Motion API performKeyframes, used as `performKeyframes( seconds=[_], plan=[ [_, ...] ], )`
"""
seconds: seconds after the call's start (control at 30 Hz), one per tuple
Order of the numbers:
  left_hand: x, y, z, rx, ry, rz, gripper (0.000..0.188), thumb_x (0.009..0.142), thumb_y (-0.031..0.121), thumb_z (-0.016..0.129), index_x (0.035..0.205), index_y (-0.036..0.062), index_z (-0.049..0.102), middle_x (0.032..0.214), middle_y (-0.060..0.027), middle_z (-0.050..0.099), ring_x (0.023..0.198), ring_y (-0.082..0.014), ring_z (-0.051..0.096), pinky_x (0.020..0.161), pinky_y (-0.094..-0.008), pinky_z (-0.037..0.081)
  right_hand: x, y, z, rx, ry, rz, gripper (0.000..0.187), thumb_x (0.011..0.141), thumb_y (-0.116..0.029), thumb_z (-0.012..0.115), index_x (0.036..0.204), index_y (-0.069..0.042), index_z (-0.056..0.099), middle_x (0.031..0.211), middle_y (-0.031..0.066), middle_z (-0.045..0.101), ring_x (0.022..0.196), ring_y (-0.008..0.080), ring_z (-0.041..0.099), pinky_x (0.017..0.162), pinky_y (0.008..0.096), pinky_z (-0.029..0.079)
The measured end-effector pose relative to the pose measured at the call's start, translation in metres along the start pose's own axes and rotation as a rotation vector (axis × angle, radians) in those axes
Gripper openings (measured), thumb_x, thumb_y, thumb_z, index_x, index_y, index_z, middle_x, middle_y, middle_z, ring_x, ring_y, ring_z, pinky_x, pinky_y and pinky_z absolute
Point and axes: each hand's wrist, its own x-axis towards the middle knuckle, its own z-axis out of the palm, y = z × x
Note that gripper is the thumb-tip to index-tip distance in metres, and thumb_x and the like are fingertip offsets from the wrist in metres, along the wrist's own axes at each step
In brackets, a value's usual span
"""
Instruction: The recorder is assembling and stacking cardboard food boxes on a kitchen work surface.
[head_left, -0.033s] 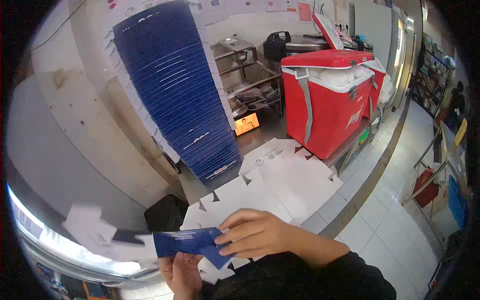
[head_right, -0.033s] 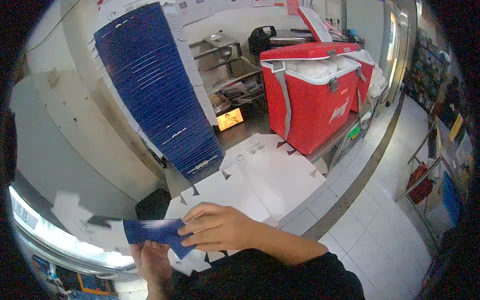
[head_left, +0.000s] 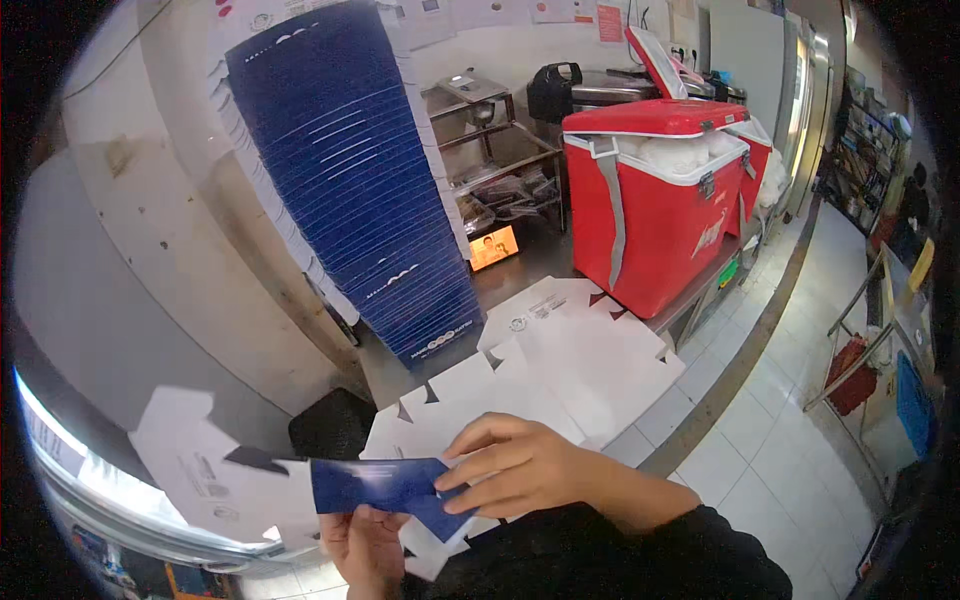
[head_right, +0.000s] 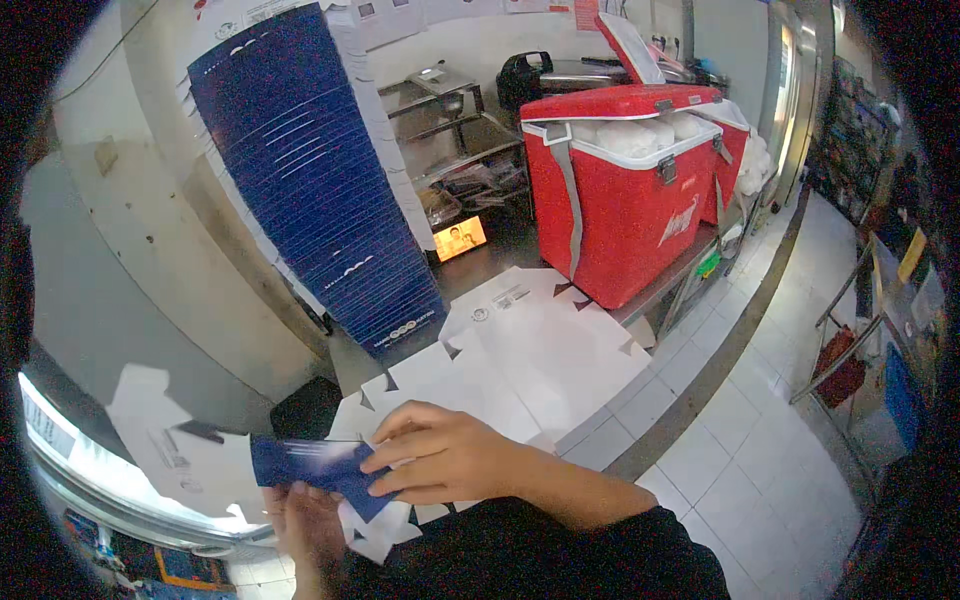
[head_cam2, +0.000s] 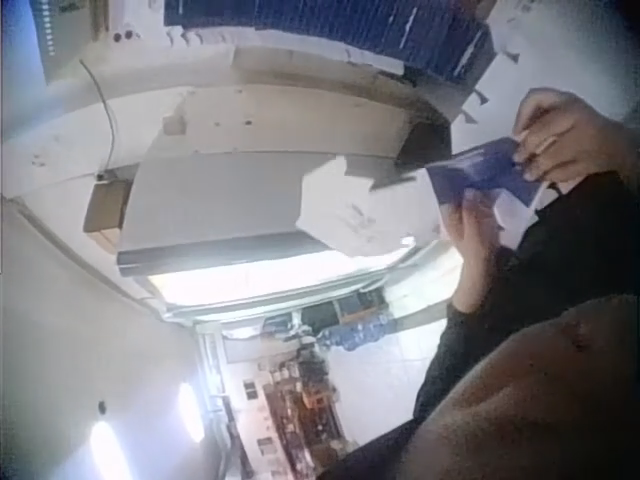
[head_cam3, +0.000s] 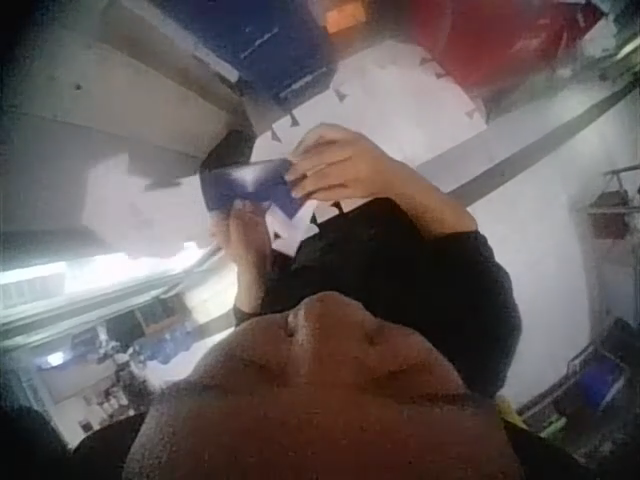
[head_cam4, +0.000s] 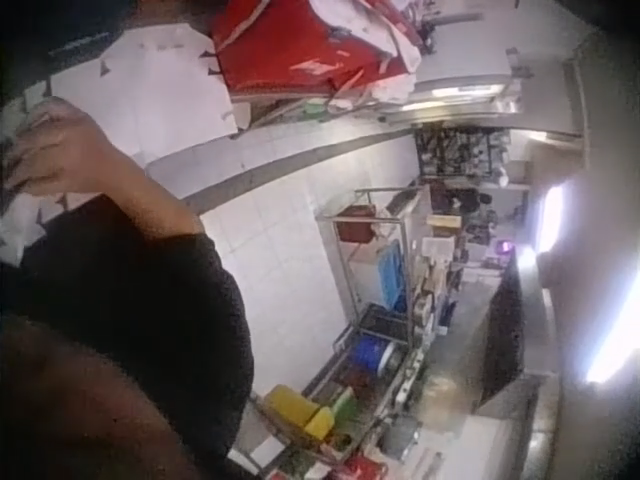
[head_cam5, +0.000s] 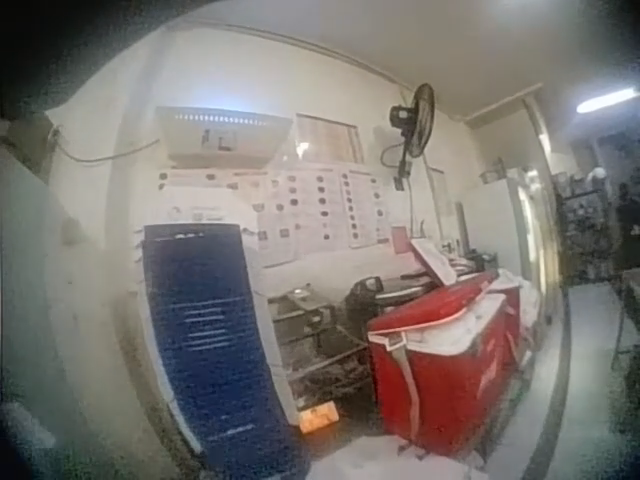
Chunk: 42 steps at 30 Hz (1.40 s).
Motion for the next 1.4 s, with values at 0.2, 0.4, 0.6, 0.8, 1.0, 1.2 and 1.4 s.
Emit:
performKeyframes(
  seconds=[0.2, 0.4, 0.6, 0.8, 1.0, 1.2, 1.4],
  plan=[
    [-0.002, -0.011, 0.007, 0.161, -0.133, 0.042, 0.043, 0.088, -0.006, 0.057, 0.129, 0.0039, 0.047, 0.115, -0.0116, 0.059, 0.104, -0.0215, 0.06, 0.087, -0.0343, 0.053, -0.011, -0.011, 0.022, -0.32, 0.095, -0.016, 0.02, 0.071, -0.011, 0.075, 0.091, -0.011, 0.073, 0.113, 0.0042, 0.066, 0.115, 0.0329, 0.057, 0.103, 0.054, 0.043],
    [-0.002, -0.01, 0.008, 0.255, -0.175, 0.084, 0.037, 0.09, -0.004, 0.054, 0.127, -0.0014, 0.048, 0.116, -0.0153, 0.061, 0.102, -0.0218, 0.062, 0.085, -0.0329, 0.052, -0.028, -0.007, 0.057, -0.224, 0.305, -0.032, 0.025, 0.071, -0.011, 0.08, 0.095, -0.009, 0.074, 0.115, 0.0062, 0.066, 0.117, 0.0357, 0.056, 0.109, 0.0668, 0.03],
    [-0.007, -0.013, 0.012, 0.223, -0.16, -0.019, 0.038, 0.09, -0.002, 0.056, 0.128, -0.0052, 0.048, 0.119, -0.0185, 0.061, 0.105, -0.0258, 0.063, 0.087, -0.0374, 0.053, -0.027, -0.003, 0.059, -0.295, 0.264, 0.034, 0.032, 0.067, -0.01, 0.082, 0.096, -0.003, 0.072, 0.111, 0.0095, 0.065, 0.116, 0.0402, 0.057, 0.104, 0.0613, 0.04],
    [-0.007, -0.011, 0.002, 0.242, -0.286, 0.01, 0.04, 0.09, -0.005, 0.058, 0.129, -0.0068, 0.052, 0.118, -0.0152, 0.063, 0.107, -0.0242, 0.063, 0.097, -0.0352, 0.047, -0.019, -0.011, 0.047, -0.126, 0.13, 0.058, 0.035, 0.073, -0.006, 0.076, 0.108, -0.001, 0.069, 0.122, 0.018, 0.058, 0.113, 0.0374, 0.058, 0.093, 0.0427, 0.052],
    [-0.008, 0.009, 0.008, 1.114, -0.551, 0.044, 0.011, 0.088, -0.002, 0.059, 0.098, -0.0023, 0.061, 0.087, -0.0118, 0.061, 0.078, -0.02, 0.058, 0.074, -0.029, 0.044, -0.022, 0.001, 0.027, -0.138, 0.229, 0.17, 0.042, 0.081, -0.006, 0.067, 0.123, -0.011, 0.065, 0.132, 0.0197, 0.052, 0.11, 0.0344, 0.058, 0.094, 0.0416, 0.049],
    [-0.004, -0.012, -0.004, 1.143, -0.526, 0.255, 0.021, 0.087, -0.003, 0.061, 0.108, -0.0021, 0.063, 0.09, -0.0167, 0.063, 0.079, -0.0261, 0.061, 0.071, -0.034, 0.048, -0.036, 0.013, 0.027, -0.312, 0.255, 0.378, 0.039, 0.078, -0.02, 0.077, 0.115, -0.013, 0.067, 0.143, 0.0237, 0.038, 0.124, 0.0403, 0.044, 0.104, 0.0492, 0.036],
    [0.0, -0.008, 0.004, 1.262, -0.452, 0.137, 0.025, 0.085, 0.002, 0.063, 0.11, 0.0009, 0.065, 0.091, -0.0182, 0.065, 0.083, -0.0329, 0.064, 0.075, -0.0387, 0.049, -0.038, 0.011, 0.037, -0.292, 0.286, 0.386, 0.033, 0.078, -0.02, 0.077, 0.108, -0.012, 0.068, 0.141, 0.024, 0.041, 0.128, 0.0423, 0.042, 0.104, 0.0496, 0.037]
  ],
)
